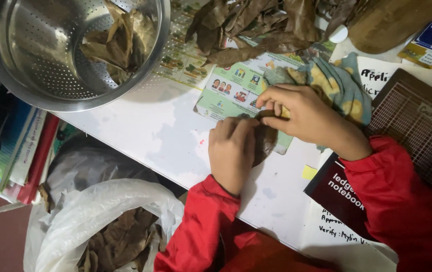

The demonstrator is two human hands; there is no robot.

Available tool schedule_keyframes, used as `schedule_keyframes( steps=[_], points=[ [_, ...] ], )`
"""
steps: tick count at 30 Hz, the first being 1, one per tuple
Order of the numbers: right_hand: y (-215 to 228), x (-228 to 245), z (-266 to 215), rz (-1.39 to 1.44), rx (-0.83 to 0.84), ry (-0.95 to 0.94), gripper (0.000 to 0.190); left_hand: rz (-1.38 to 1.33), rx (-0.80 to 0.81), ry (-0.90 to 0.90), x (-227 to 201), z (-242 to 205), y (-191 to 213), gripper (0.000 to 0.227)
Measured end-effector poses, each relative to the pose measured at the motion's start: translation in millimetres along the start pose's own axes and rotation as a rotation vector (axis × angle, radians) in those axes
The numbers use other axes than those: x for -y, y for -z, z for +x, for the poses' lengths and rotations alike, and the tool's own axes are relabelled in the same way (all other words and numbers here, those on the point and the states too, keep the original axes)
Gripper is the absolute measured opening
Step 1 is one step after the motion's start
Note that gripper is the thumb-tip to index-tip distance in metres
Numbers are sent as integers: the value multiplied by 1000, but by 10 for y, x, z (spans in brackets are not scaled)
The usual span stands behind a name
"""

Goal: Cleaning dried leaves by wiping them individually with a cloth

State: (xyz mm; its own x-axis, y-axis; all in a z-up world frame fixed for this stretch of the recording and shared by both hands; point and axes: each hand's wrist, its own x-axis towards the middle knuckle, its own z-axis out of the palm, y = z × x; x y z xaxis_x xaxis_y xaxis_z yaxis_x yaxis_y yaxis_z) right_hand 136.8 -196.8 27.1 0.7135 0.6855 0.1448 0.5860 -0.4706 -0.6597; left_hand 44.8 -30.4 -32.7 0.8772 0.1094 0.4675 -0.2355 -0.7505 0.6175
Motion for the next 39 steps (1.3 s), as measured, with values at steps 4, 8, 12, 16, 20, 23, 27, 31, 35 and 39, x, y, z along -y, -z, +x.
schedule_keyframes(
  steps=[4,8,12,16,20,23,27,31,35,39],
  points=[
    [-100,-186,-3,-27,-27,6,35,239,-21,-53,-108,18,164,6],
    [-65,-164,-38,-549,-360,84,35,321,33,-157,-77,-110,160,17],
    [-85,-392,-67,-594,-358,16,16,331,98,-102,-91,-163,147,31],
    [120,-74,-79,-457,-427,140,9,286,102,-48,-65,-160,167,31],
    [28,145,-11,-298,-86,206,7,226,98,-44,-97,-115,196,22],
    [-54,126,30,-181,12,179,9,204,85,-104,-101,-99,241,17],
    [-82,198,21,-409,-62,193,7,59,253,-320,-54,-228,328,26],
    [-127,120,1,-510,-167,208,12,148,228,-323,-138,-328,518,27],
    [-80,14,-19,-332,-63,337,5,153,214,-298,-145,-294,550,33],
    [-183,55,-2,-360,39,322,16,112,225,-282,-149,-282,549,29]
  ],
)
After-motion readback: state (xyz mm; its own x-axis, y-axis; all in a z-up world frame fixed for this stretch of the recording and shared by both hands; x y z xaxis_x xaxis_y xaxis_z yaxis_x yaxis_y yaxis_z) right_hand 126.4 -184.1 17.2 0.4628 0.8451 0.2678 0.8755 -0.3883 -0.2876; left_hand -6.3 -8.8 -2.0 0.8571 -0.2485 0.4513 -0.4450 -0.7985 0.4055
